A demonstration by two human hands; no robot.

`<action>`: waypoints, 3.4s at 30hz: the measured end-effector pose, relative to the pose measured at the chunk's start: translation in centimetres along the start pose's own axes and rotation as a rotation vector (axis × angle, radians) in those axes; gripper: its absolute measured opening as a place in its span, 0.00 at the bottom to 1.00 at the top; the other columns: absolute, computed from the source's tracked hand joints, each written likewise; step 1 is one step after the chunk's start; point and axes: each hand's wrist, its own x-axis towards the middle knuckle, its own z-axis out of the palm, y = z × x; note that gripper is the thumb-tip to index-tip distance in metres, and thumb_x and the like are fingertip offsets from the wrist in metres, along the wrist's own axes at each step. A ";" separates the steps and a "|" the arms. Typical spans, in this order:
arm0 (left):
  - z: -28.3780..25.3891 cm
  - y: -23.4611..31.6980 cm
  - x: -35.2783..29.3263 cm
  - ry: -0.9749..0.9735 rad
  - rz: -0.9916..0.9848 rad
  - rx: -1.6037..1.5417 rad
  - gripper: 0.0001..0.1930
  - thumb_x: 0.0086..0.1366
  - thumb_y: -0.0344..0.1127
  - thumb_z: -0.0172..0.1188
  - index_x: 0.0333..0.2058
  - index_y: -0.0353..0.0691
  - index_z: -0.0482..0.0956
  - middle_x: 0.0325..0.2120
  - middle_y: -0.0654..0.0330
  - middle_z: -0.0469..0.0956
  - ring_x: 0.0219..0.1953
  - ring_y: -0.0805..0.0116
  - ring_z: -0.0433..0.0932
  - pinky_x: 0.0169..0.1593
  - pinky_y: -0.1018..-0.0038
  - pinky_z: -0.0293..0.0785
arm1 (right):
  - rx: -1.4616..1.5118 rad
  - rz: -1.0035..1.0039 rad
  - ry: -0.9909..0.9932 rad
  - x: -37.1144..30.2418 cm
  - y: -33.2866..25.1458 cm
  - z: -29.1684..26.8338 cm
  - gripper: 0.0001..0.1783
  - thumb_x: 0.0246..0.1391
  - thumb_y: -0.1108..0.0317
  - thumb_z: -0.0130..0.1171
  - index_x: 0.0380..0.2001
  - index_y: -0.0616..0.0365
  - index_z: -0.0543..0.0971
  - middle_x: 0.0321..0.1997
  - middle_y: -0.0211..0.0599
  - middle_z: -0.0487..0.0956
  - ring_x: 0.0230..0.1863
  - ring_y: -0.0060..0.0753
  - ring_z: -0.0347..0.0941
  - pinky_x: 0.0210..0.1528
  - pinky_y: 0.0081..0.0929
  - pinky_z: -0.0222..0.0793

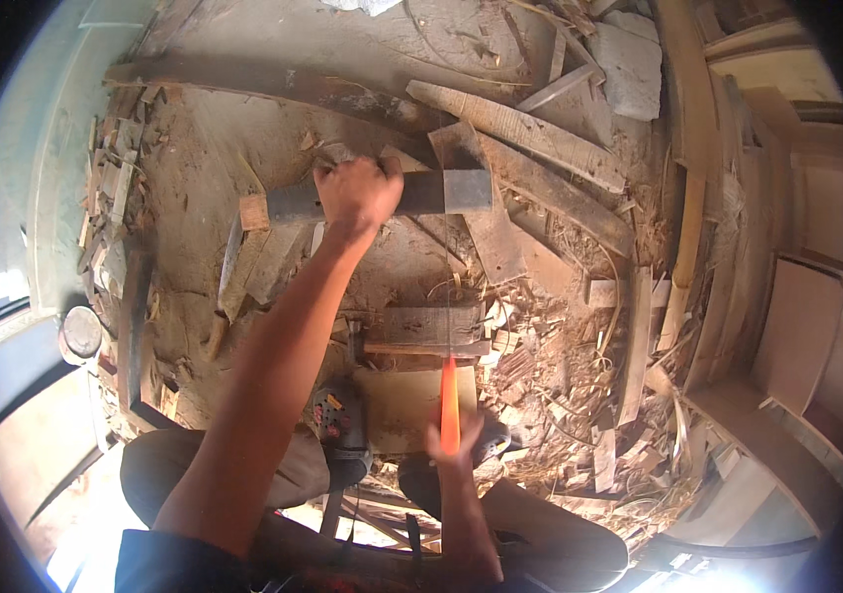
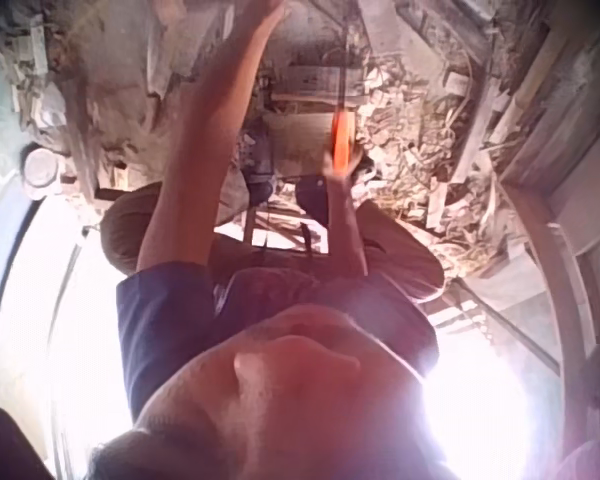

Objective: The person sits cross-legged on a debris-covered floor and uses a hand saw to cut a small wooden block into smaller pieces. They repeatedly reposition the block and saw through it, then switch to a metal file to smooth the cut edges.

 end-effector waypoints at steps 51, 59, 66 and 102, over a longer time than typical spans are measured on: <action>0.8 -0.3 0.4 0.083 -0.011 0.006 0.25 0.67 0.50 0.46 0.26 0.41 0.87 0.28 0.47 0.85 0.32 0.54 0.84 0.58 0.55 0.63 | 0.114 0.069 -0.034 4.1 1.7 1.6 0.06 0.48 0.73 0.61 0.21 0.60 0.75 0.15 0.25 0.70 0.19 0.19 0.69 0.22 0.23 0.64; 0.3 0.6 -0.4 0.034 -0.005 0.016 0.24 0.66 0.50 0.47 0.24 0.42 0.87 0.27 0.48 0.85 0.31 0.53 0.84 0.57 0.58 0.62 | 0.237 0.161 0.013 8.8 -0.6 1.5 0.07 0.50 0.75 0.60 0.20 0.60 0.74 0.14 0.26 0.69 0.16 0.17 0.65 0.20 0.22 0.62; 0.2 -0.1 0.1 0.044 -0.029 0.016 0.24 0.66 0.49 0.46 0.26 0.40 0.87 0.27 0.48 0.85 0.33 0.54 0.85 0.59 0.56 0.61 | 0.007 -0.007 -0.019 -0.2 1.9 -0.8 0.02 0.43 0.74 0.58 0.23 0.60 0.76 0.15 0.33 0.70 0.17 0.26 0.68 0.22 0.26 0.64; 1.7 0.1 -1.4 0.068 0.082 -0.014 0.25 0.65 0.50 0.49 0.23 0.37 0.86 0.24 0.46 0.83 0.30 0.50 0.84 0.54 0.57 0.66 | 0.251 0.055 0.064 6.8 2.3 5.6 0.05 0.49 0.77 0.62 0.26 0.61 0.75 0.20 0.31 0.71 0.20 0.21 0.67 0.25 0.22 0.65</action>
